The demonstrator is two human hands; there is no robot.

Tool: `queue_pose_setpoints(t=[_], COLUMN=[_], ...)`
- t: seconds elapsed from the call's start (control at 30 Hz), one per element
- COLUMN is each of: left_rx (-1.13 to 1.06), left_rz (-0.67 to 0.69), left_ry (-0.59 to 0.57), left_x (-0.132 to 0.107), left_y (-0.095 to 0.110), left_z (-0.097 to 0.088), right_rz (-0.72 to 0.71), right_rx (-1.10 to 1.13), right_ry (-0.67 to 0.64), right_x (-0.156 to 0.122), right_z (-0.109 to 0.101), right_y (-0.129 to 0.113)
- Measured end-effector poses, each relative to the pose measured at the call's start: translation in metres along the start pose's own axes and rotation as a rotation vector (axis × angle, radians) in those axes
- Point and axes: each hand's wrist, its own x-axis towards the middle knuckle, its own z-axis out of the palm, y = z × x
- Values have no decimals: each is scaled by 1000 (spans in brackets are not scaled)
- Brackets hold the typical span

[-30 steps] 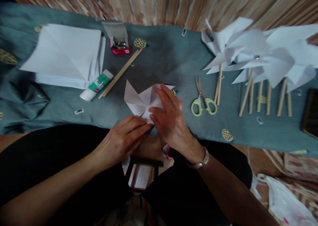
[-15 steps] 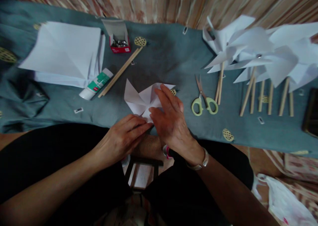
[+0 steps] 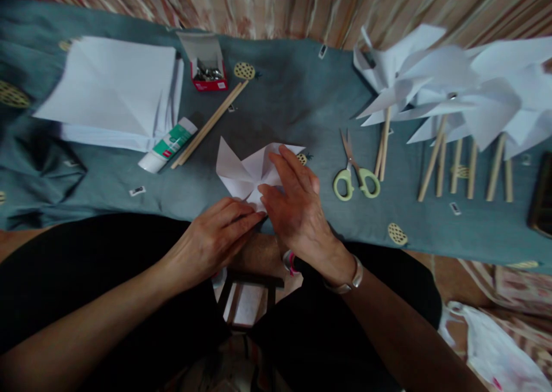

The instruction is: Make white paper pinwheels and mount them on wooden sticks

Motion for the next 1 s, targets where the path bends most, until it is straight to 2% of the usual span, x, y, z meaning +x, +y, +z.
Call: queue_pose_setpoints(t=[0.2, 0.53, 0.8, 0.9, 1.0], left_rx=[13, 33, 42, 34, 10], left_rz=[-6, -7, -18, -14, -3], left_ry=[8, 4, 8, 55, 162], left_x=[0, -1, 0, 0, -2], left_y=[1, 2, 4, 3, -2], left_z=[0, 0, 0, -2, -11], right_rz=[-43, 13, 19, 5, -4], right_rx=[-22, 66, 52, 54, 53], right_ry=[56, -108, -108, -65, -56], right_x=[1, -3, -9, -10, -10], right_z=[2, 2, 10, 12, 13], right_y=[0, 1, 5, 6, 6])
